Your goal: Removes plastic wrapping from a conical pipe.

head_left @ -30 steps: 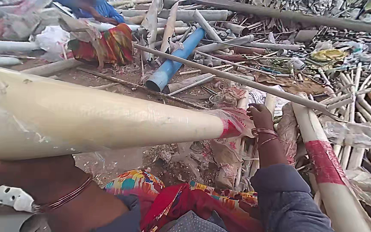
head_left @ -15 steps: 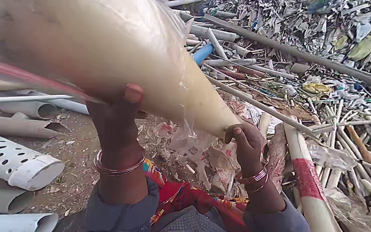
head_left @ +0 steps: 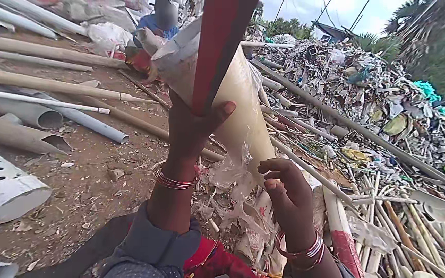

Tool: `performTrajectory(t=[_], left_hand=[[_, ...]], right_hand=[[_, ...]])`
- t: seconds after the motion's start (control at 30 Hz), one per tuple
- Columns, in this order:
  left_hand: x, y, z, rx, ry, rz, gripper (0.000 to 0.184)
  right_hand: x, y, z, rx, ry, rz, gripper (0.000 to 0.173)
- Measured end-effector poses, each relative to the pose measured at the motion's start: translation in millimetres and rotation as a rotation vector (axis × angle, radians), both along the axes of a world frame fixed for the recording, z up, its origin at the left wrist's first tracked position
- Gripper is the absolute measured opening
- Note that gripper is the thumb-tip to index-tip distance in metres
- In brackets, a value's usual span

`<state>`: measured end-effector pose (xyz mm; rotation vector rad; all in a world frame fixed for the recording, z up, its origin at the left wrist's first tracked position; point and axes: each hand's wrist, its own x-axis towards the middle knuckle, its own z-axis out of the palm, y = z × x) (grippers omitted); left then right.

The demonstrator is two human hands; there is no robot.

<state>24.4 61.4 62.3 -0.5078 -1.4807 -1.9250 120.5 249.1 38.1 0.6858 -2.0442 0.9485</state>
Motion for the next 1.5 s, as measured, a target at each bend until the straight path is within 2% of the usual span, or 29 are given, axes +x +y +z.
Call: performTrajectory(t=[0.07, 0.23, 0.33, 0.4, 0.53, 0.67, 0.93, 1.03, 1.2, 1.27, 1.33, 1.37, 1.43, 1.5], left_hand=[[1.0, -2.9, 0.6, -0.023, -0.071, 0.022, 0.087], [1.3, -7.4, 0.3, -0.076, -0.128, 0.069, 0.090], [0.9, -6.7, -0.4, -0.063, -0.110, 0.076, 0.092], [1.0, -6.3, 0.4, -0.061, -0.115, 0.082, 0.091], [2.3, -8.8, 0.2, -0.093, -0.139, 0.112, 0.093], [2.2, -7.6, -1.2, -0.086, -0.059, 0.122, 0.093], [-6.8, -6.4, 0.4, 0.045, -0.022, 0.032, 0.085], [6.3, -6.2, -0.7, -0.012, -0.022, 0.029, 0.083], [17.0, -1.7, 1.4, -0.027, 0.009, 0.028, 0.084], [17.5, -1.3, 1.6, -0.026, 0.016, 0.036, 0.084], [16.8, -2.3, 0.7, -0.041, 0.011, 0.040, 0.087], [16.6, -3.7, 0.3, -0.062, -0.001, 0.048, 0.090], [18.9, -6.3, 0.1, -0.103, -0.046, 0.058, 0.096], [20.2, -6.8, 0.3, -0.121, -0.055, 0.064, 0.096]], right_hand=[[-7.2, -11.5, 14.7, 0.071, 0.054, -0.095, 0.053], [-23.9, -37.2, 31.5, 0.289, 0.105, -0.493, 0.057], [-31.4, -47.2, 30.8, 0.336, 0.140, -0.619, 0.040], [-31.9, -47.3, 31.6, 0.347, 0.135, -0.591, 0.035], [-34.4, -26.1, 29.0, 0.206, -0.047, -0.300, 0.037], [-31.8, -16.4, 10.8, 0.085, -0.008, -0.104, 0.037], [-9.2, 8.8, -83.0, -0.157, -0.206, -0.008, 0.042], [-6.3, 11.1, -96.4, -0.277, -0.254, 0.049, 0.039], [2.2, 27.8, -86.4, -0.414, -0.298, 0.138, 0.032], [1.9, 41.8, -75.6, -0.507, -0.281, 0.230, 0.035], [1.5, 50.5, -57.6, -0.592, -0.227, 0.232, 0.041], [1.9, 52.7, -47.1, -0.552, -0.191, 0.199, 0.041], [5.3, 48.4, -23.9, -0.345, -0.137, 0.082, 0.036], [6.9, 33.1, -2.1, -0.121, -0.095, -0.081, 0.043]])
